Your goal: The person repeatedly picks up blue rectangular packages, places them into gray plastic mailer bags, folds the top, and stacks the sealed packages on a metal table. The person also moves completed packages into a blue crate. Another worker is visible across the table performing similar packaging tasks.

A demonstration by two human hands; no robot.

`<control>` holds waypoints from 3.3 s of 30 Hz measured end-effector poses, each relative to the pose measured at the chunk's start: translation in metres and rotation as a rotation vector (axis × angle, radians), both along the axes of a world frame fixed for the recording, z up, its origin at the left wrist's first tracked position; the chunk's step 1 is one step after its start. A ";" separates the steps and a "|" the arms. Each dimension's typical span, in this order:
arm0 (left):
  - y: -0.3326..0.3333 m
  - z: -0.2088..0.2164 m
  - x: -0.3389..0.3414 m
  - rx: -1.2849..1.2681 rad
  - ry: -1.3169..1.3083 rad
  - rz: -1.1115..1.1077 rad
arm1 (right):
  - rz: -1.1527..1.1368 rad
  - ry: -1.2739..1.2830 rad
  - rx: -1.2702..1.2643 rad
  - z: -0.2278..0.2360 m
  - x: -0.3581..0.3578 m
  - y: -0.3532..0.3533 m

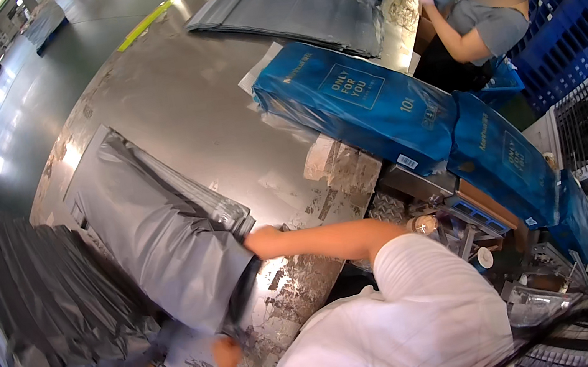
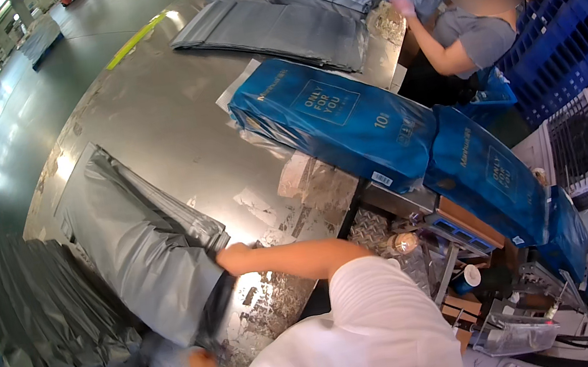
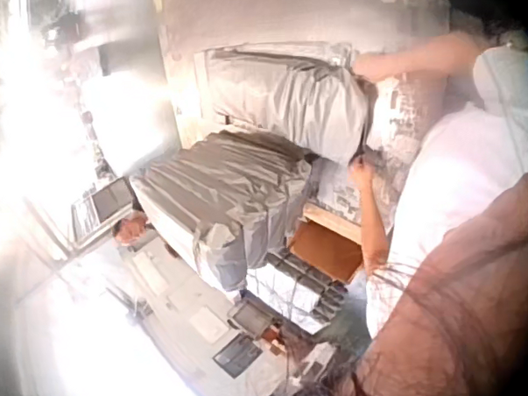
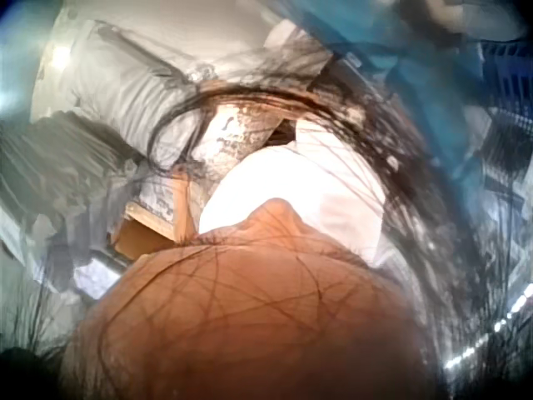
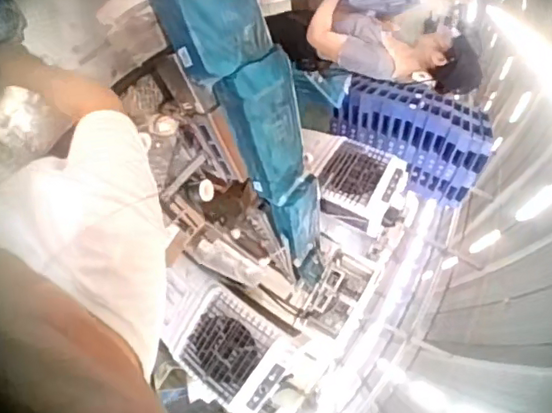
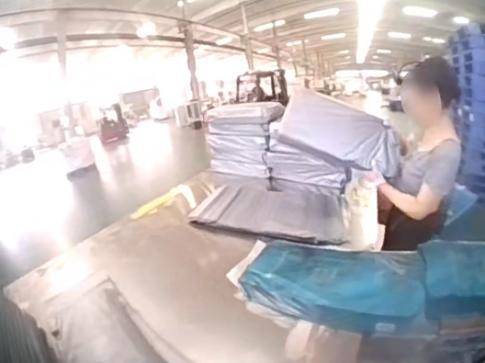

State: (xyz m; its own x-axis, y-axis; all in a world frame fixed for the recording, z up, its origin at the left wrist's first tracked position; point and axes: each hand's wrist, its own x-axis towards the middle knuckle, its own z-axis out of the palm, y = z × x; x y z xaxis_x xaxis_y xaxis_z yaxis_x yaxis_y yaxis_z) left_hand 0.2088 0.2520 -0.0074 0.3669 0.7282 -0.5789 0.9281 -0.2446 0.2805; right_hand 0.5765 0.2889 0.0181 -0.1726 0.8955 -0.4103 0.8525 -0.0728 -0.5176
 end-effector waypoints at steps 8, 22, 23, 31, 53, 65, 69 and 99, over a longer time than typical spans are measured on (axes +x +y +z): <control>-0.043 0.077 0.075 -0.364 -0.332 0.949 | 0.571 0.077 -0.160 -0.004 0.042 -0.094; -0.045 0.017 0.024 0.128 -0.224 0.797 | 0.421 0.300 0.127 -0.024 -0.107 0.018; -0.047 0.020 0.023 0.080 -0.297 0.847 | 0.418 0.288 0.117 -0.027 -0.101 0.012; -0.069 -0.030 -0.021 -0.179 -0.719 1.118 | 0.190 0.196 0.346 -0.054 -0.032 -0.069; -0.072 -0.007 -0.026 -0.444 -1.053 0.808 | -0.384 0.773 0.359 -0.011 -0.228 -0.103; -0.072 0.038 -0.001 -0.379 -0.943 0.631 | -0.215 0.703 0.472 -0.043 -0.238 -0.103; -0.063 -0.005 -0.048 -0.317 -0.956 0.645 | -0.138 0.782 0.442 -0.033 -0.251 -0.099; -0.070 0.038 0.052 -0.415 -0.676 0.453 | -0.834 -1.358 0.733 0.121 0.264 -0.270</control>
State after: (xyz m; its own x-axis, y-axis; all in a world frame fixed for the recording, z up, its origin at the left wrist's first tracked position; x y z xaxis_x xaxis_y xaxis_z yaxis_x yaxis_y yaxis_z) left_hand 0.2606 0.1817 0.0310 0.4529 0.6663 -0.5924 0.5169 0.3452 0.7833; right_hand 0.8405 0.0186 0.1395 0.4808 0.6080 0.6319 0.5300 -0.7756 0.3430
